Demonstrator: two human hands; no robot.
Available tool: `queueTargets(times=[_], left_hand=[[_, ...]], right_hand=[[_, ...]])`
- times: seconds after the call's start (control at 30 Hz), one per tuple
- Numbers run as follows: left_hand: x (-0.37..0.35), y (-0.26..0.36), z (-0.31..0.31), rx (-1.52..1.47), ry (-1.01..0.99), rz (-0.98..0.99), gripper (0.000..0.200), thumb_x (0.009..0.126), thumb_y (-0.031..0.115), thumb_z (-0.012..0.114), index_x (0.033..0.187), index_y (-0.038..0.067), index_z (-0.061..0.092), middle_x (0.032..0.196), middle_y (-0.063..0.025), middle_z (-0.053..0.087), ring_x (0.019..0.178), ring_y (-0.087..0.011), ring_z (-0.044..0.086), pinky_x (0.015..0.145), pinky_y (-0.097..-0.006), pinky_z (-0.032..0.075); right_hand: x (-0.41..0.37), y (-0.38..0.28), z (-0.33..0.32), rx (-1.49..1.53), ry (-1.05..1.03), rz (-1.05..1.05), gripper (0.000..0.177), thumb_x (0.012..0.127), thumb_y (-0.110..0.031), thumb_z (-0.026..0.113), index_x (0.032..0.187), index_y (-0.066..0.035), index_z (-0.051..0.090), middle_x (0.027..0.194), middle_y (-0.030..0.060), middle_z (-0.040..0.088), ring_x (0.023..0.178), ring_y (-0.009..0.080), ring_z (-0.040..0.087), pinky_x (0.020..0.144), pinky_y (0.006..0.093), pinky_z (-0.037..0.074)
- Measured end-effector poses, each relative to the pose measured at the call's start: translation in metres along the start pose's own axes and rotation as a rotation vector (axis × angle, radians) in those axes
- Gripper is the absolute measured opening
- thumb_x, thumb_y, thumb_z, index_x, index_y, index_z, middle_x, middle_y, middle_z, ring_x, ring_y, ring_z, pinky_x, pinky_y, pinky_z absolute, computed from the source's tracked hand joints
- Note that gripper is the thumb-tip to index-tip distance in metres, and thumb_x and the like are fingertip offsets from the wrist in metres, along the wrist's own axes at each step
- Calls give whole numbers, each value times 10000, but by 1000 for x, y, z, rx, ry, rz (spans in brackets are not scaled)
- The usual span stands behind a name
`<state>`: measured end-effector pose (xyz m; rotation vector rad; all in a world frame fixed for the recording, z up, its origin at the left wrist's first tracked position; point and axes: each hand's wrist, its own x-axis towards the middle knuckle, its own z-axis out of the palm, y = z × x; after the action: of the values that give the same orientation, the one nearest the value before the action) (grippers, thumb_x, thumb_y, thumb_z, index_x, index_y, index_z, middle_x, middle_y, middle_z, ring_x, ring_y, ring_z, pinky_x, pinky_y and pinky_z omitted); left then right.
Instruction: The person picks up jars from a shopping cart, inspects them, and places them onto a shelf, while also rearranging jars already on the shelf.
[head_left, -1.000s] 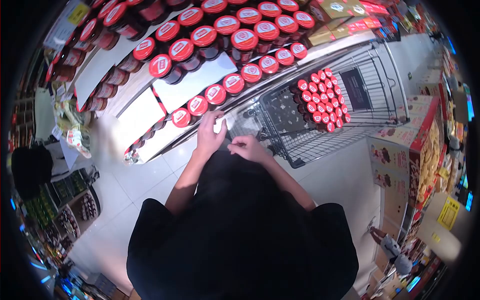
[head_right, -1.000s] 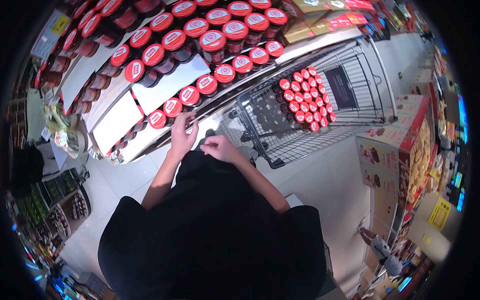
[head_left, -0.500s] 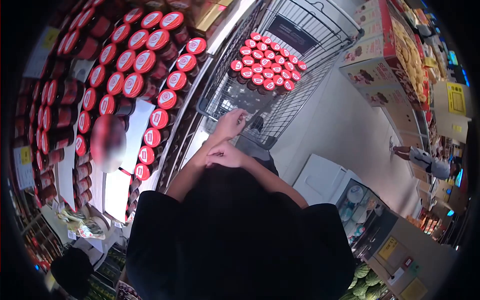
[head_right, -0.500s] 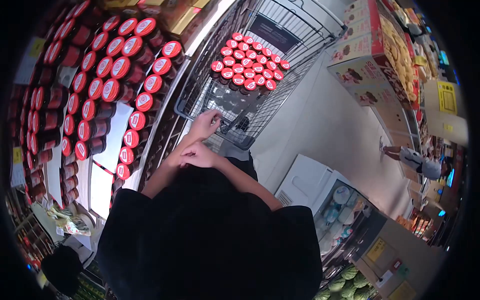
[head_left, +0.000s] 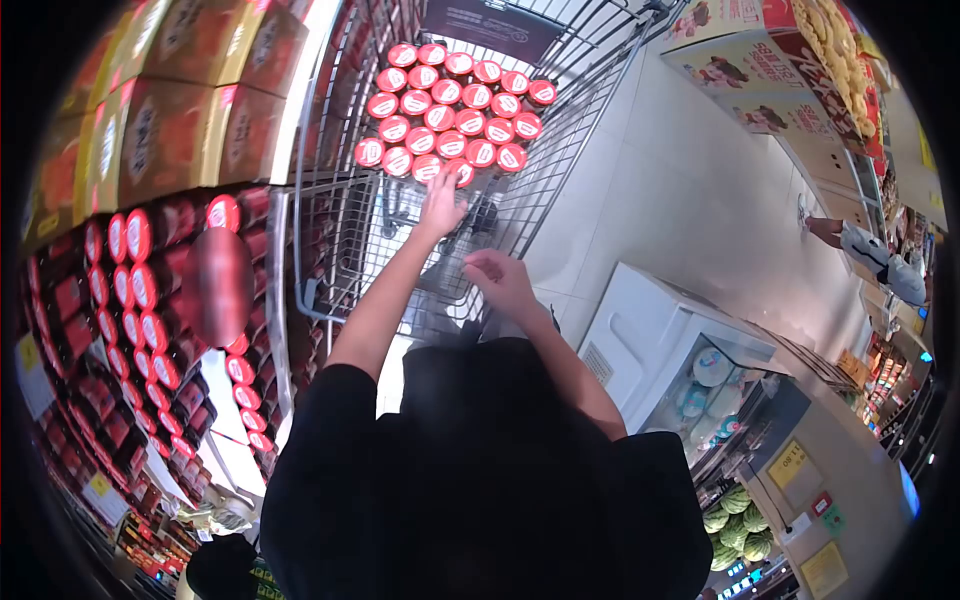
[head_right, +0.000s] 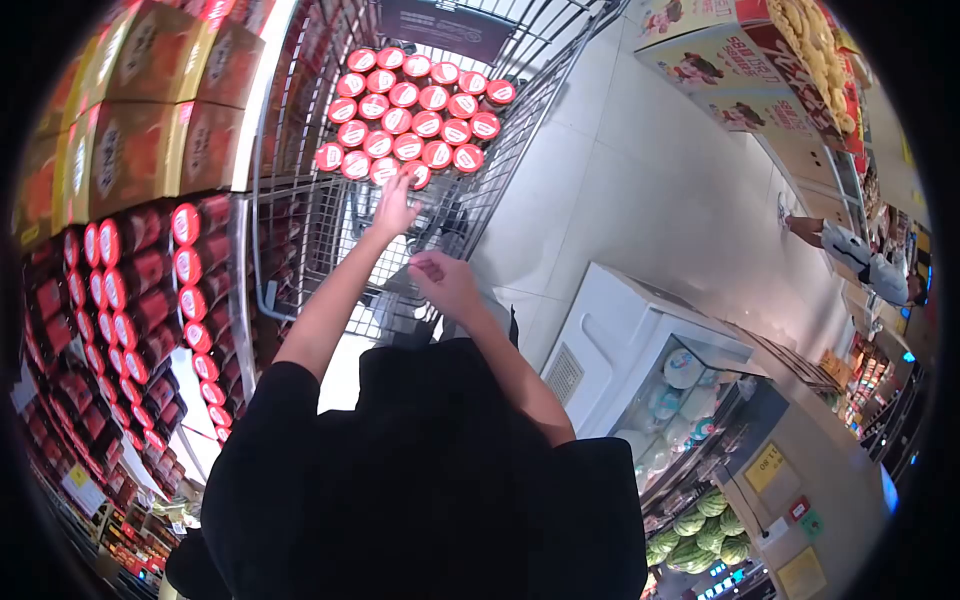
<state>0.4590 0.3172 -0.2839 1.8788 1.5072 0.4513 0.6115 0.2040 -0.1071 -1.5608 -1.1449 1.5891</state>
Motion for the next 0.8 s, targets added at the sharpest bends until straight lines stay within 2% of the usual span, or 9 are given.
queueTargets(times=[0.1,0.17,0.3,0.4,0.53,0.57,0.63,0.7,0.8], left_hand=[[34,5,27,58,-35,-110,646,757,86,779,1349,65,520,1377,-245,453,1311,-424,444,1105,-485,406],[40,9,37,277,37,-65,730,728,66,813,1385,100,495,1288,-215,454,1225,-419,473,1048,-507,431],[42,14,40,353,-21,-109,718,732,75,813,1378,107,501,1279,-225,458,1183,-405,474,1023,-496,430],[35,14,42,400,-174,-20,667,780,86,747,1394,119,489,1274,-213,486,1221,-388,495,1020,-486,441],[17,6,50,480,-179,116,650,750,92,755,1358,104,526,1279,-197,491,1220,-392,502,1026,-470,473],[14,5,46,478,-165,122,650,750,92,755,1358,104,526,1279,-197,491,1220,-392,502,1026,-470,473],[3,10,25,225,-223,29,706,720,120,782,1375,100,519,1268,-206,490,1219,-390,501,1033,-449,476],[-15,18,6,178,-196,14,772,686,165,814,1394,91,514,1262,-216,489,1218,-396,496,1035,-454,475],[-55,33,-23,-1,-46,-43,781,687,258,809,1380,33,528,1205,-236,512,1189,-417,509,1027,-485,472]], right_hand=[[9,1,-19,-30,-14,-17,224,916,-147,717,1091,-6,710,865,52,735,745,91,664,707,259,546],[14,0,-27,22,-39,-27,225,917,-149,716,1089,-5,708,860,51,732,737,92,663,695,255,545],[20,-1,-34,-24,-60,-90,228,905,-138,727,1085,0,705,865,63,729,735,107,673,682,259,551],[22,-3,-34,-22,-109,-89,225,899,-134,732,1081,-3,707,869,67,728,734,111,674,681,266,554],[18,-2,-32,-26,-113,-100,232,902,-140,730,1091,-7,706,869,63,727,731,106,669,678,267,552],[16,1,-31,-33,-98,-102,236,904,-141,728,1098,-9,705,867,64,726,728,108,667,680,268,553],[9,-2,-27,-47,-85,-116,240,905,-143,727,1105,-11,703,865,64,726,725,110,666,682,270,553],[0,-8,-25,-74,-56,-75,236,912,-145,719,1107,-12,703,878,74,724,738,113,663,703,274,552],[-11,-12,-15,-90,-10,-88,253,894,-137,739,1115,-20,697,940,98,721,792,137,671,716,279,551]])
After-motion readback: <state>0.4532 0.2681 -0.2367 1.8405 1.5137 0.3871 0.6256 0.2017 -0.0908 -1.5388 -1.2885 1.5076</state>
